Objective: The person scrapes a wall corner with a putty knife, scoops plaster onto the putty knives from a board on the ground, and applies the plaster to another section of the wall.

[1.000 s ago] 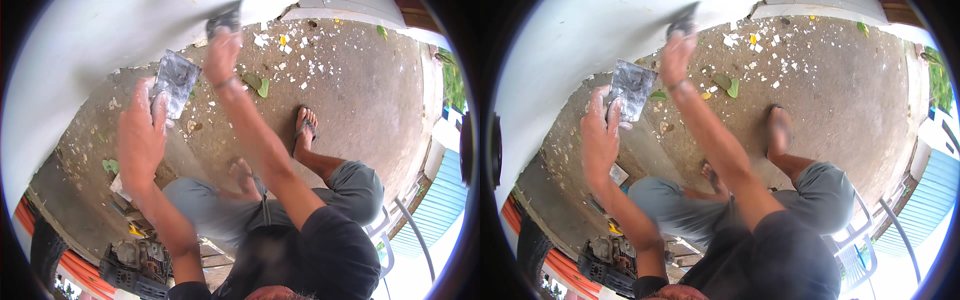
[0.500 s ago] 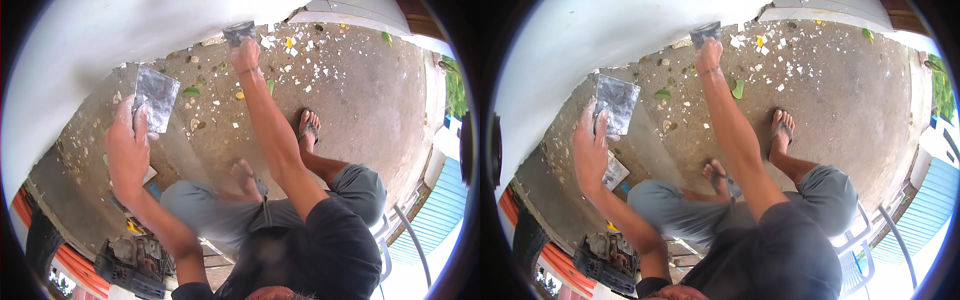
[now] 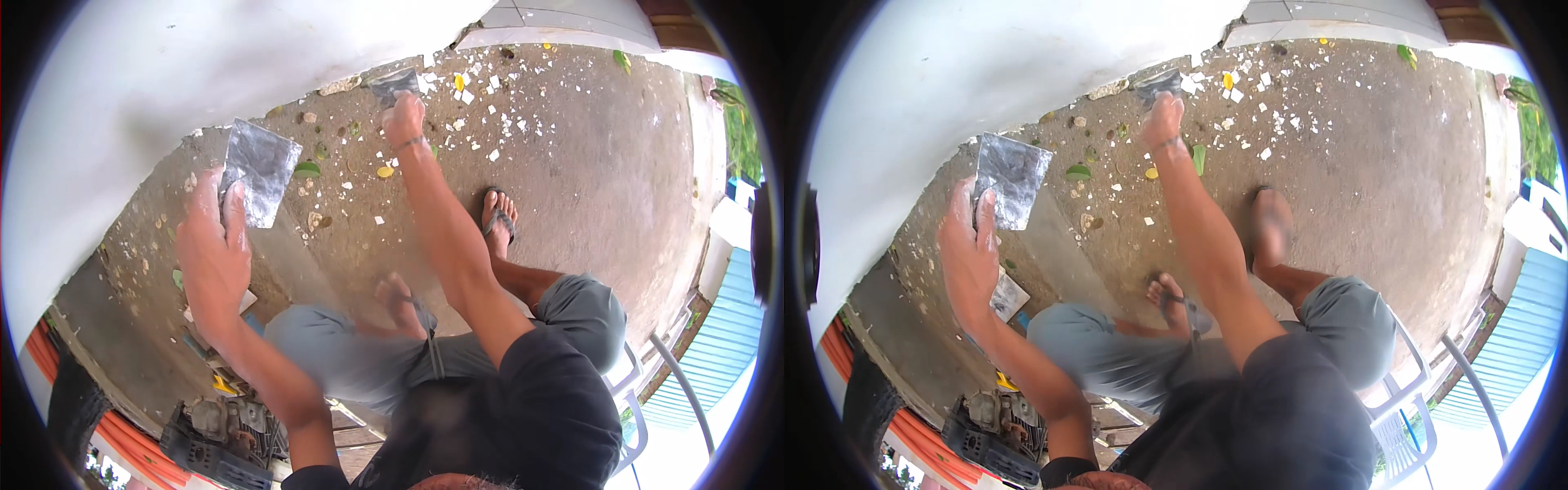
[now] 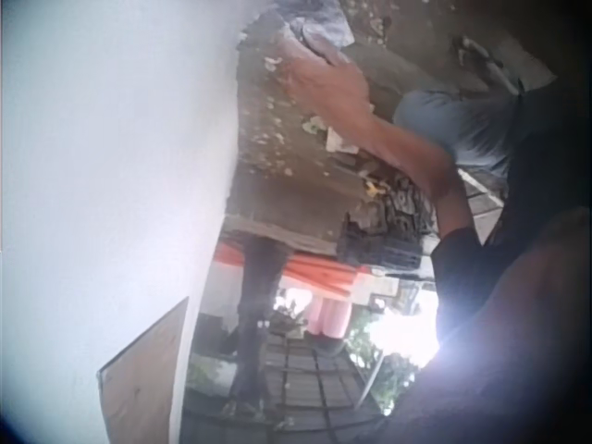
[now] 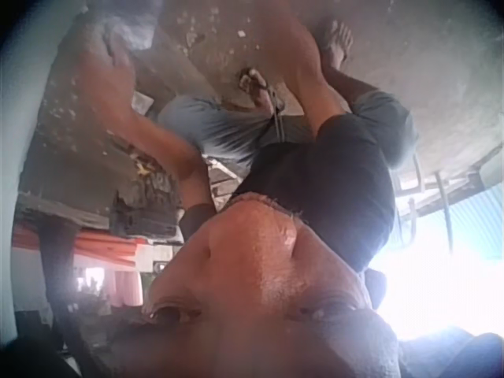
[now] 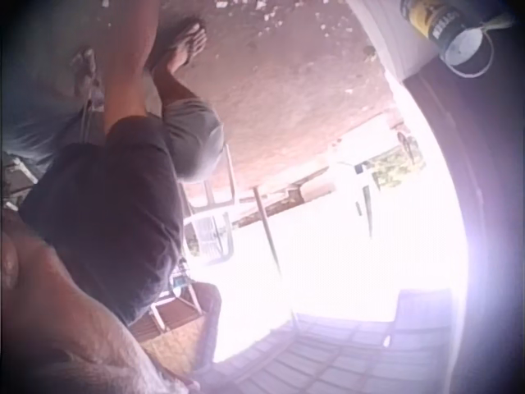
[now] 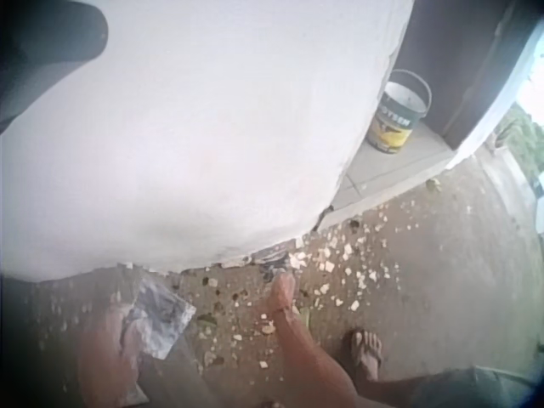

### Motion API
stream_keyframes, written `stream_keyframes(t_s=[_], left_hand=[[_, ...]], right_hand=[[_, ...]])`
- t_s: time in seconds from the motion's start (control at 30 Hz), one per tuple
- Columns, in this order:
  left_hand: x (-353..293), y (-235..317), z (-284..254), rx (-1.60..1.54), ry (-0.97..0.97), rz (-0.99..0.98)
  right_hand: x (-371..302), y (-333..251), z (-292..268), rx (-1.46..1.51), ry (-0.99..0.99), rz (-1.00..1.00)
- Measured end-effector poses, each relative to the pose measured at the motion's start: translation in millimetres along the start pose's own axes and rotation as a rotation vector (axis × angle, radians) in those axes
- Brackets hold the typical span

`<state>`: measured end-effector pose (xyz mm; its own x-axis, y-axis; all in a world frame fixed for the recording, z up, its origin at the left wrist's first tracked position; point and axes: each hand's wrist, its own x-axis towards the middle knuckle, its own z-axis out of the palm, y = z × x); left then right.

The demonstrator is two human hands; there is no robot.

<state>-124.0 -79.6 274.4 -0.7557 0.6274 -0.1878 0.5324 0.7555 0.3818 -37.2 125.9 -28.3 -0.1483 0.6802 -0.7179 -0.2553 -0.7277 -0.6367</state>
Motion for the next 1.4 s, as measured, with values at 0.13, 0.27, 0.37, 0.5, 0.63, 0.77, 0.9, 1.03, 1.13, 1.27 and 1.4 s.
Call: stream_keyframes(t_s=[0.13, 0.27, 0.37, 0.5, 0.63, 0.77, 0.9, 1.03, 1.13, 1.27, 1.4], left_hand=[[4.3, 10.1, 8.1, -0.085, -0.051, 0.04], [5.2, 13.2, 9.6, -0.004, -0.083, 0.024], [3.7, 13.0, 6.1, 0.014, -0.094, -0.004], [5.4, 23.4, 6.2, -0.054, -0.094, -0.047], [6.3, 21.1, 3.1, -0.011, -0.036, 0.052], [14.3, 41.1, 19.7, -0.018, -0.165, 0.04], [15.0, 24.5, 24.1, 0.037, -0.174, 0.049], [16.4, 16.8, 25.4, 0.099, -0.067, 0.151], [20.2, 34.5, 19.1, -0.022, -0.181, 0.024], [18.8, 41.2, 16.7, 0.045, -0.201, 0.021], [13.1, 46.9, 18.3, 0.052, -0.175, 0.097]], right_hand=[[52.3, -15.6, -6.0, -0.33, -0.081, -0.399], [36.9, -36.2, 10.8, -0.971, -0.134, -0.793], [-23.9, -63.3, 29.8, -1.149, -0.152, -0.737], [-72.6, -90.3, 1.2, -0.967, -0.157, -0.667], [-4.3, -44.5, -25.4, -0.082, -0.143, -0.171], [90.1, -60.7, -42.9, 0.147, -0.207, -0.121], [62.4, -84.3, -3.9, 0.096, -0.251, -0.146], [0.4, -121.3, 20.2, 0.006, -0.212, -0.177], [-45.7, -152.8, -7.5, 0.203, -0.254, -0.194], [-13.3, -128.5, -44.6, 0.129, -0.076, -0.09], [70.9, -87.9, -46.5, 0.347, -0.162, -0.025]])
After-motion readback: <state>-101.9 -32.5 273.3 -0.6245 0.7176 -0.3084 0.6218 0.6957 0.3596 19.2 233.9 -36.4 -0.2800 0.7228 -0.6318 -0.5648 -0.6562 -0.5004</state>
